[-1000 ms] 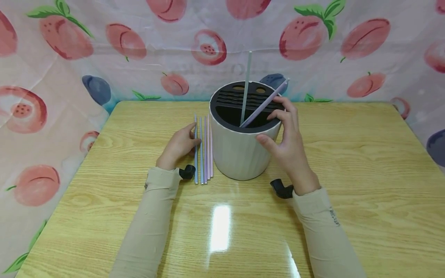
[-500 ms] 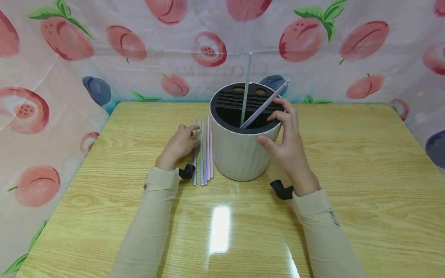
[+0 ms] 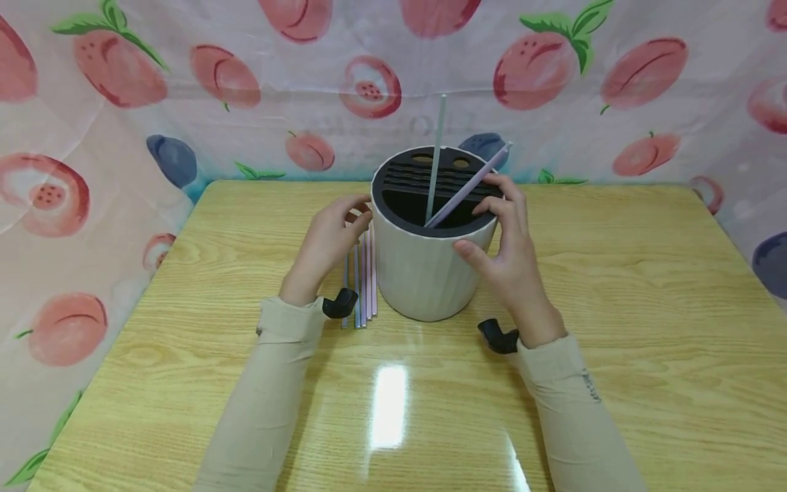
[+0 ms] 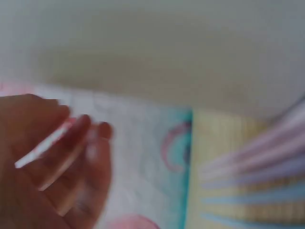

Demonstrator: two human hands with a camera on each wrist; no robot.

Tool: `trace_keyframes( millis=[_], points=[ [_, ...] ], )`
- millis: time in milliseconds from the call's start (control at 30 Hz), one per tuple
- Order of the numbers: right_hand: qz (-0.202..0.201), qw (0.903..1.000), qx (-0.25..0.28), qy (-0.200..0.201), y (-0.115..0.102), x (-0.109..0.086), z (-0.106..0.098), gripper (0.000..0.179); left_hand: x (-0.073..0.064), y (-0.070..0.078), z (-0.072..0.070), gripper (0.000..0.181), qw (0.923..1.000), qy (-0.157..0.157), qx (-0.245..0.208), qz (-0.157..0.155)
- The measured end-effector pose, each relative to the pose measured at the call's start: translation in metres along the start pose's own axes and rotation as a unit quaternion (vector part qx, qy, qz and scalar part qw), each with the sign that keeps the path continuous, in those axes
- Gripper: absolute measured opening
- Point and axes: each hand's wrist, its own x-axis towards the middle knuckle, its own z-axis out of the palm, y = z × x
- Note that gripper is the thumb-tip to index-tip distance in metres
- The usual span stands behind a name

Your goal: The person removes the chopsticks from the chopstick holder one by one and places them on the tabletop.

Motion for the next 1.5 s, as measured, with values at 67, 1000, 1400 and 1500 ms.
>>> trace_keyframes(
  millis=[67, 1000, 1400, 1500],
  points=[
    [0.002, 1.0000, 0.000, 0.000, 0.000, 0.000, 0.000, 0.072, -0.001, 0.010, 0.000, 0.030, 0.9985, 0.036, -0.027, 0.030],
    [0.005, 1.0000, -0.005, -0.001, 0.001, 0.003, -0.002, 0.072, -0.015, 0.076, 0.006, 0.029, 0.9281, 0.213, 0.007, 0.305],
    [-0.005, 1.0000, 0.003, 0.003, 0.003, 0.002, -0.002, 0.070, -0.026, 0.089, 0.007, 0.034, 0.9378, 0.159, 0.070, 0.301],
    [-0.010, 0.9999, 0.007, 0.005, 0.003, 0.002, -0.002, 0.070, -0.027, 0.090, 0.008, 0.034, 0.9351, 0.152, 0.080, 0.310]
  ],
)
